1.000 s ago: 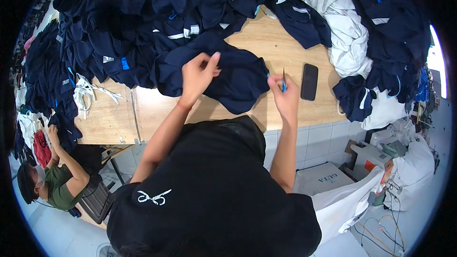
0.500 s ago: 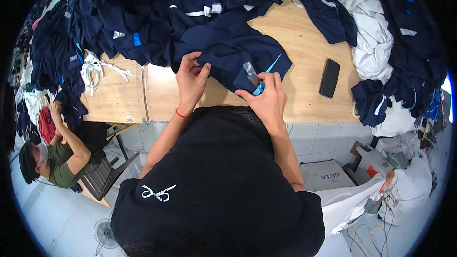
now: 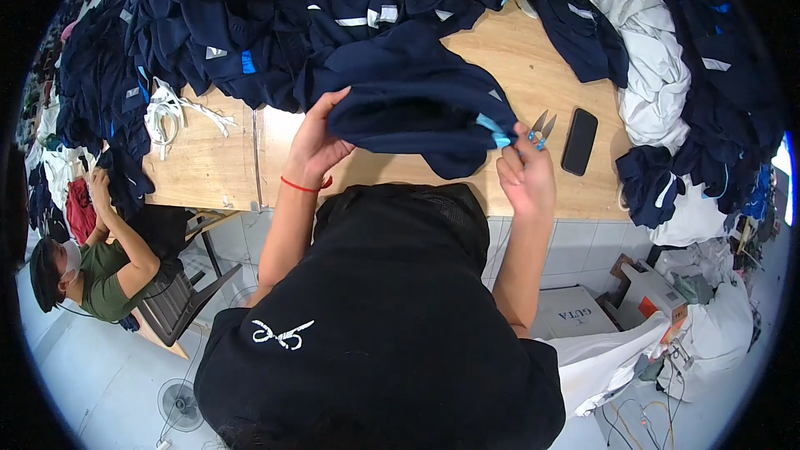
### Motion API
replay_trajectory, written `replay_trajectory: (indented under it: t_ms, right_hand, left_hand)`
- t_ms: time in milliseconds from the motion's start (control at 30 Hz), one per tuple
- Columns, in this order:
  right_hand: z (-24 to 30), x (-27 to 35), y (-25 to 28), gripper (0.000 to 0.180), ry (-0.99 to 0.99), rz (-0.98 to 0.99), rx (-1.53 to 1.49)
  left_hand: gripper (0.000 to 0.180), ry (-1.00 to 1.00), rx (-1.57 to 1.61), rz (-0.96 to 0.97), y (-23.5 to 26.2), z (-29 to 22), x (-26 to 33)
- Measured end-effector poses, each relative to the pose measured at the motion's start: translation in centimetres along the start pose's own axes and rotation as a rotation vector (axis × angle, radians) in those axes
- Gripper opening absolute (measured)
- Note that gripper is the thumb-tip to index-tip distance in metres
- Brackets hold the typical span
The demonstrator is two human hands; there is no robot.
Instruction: Trimming loose threads from navy blue garments using small snips in a factory setting.
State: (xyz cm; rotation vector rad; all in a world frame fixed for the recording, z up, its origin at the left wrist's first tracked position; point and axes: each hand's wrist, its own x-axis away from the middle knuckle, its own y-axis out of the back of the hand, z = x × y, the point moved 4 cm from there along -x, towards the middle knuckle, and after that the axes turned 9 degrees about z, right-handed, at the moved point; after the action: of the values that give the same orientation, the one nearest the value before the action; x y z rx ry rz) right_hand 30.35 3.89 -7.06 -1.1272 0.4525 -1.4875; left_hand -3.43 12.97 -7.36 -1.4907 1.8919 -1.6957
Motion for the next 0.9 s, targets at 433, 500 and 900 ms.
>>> replay_trajectory:
  t_ms: [433, 500, 900]
  right_hand:
    - [2.2, 2.7, -5.9, 0.022, 0.263, -0.134, 0.639]
    - [2.0, 2.5, -5.6, 0.016, 0.47, -0.219, 1.015]
    - [-1.0, 0.5, -5.0, 0.02, 0.152, -0.293, 0.083]
  left_hand:
    - [0.024, -0.123, -0.221, 0.347, -5.4, -2.2, 3.3]
    - [0.024, -0.128, -0.235, 0.355, -5.5, -2.2, 3.4]
    - [0.029, 0.018, 0.306, 0.41, -0.1, -0.5, 1.5]
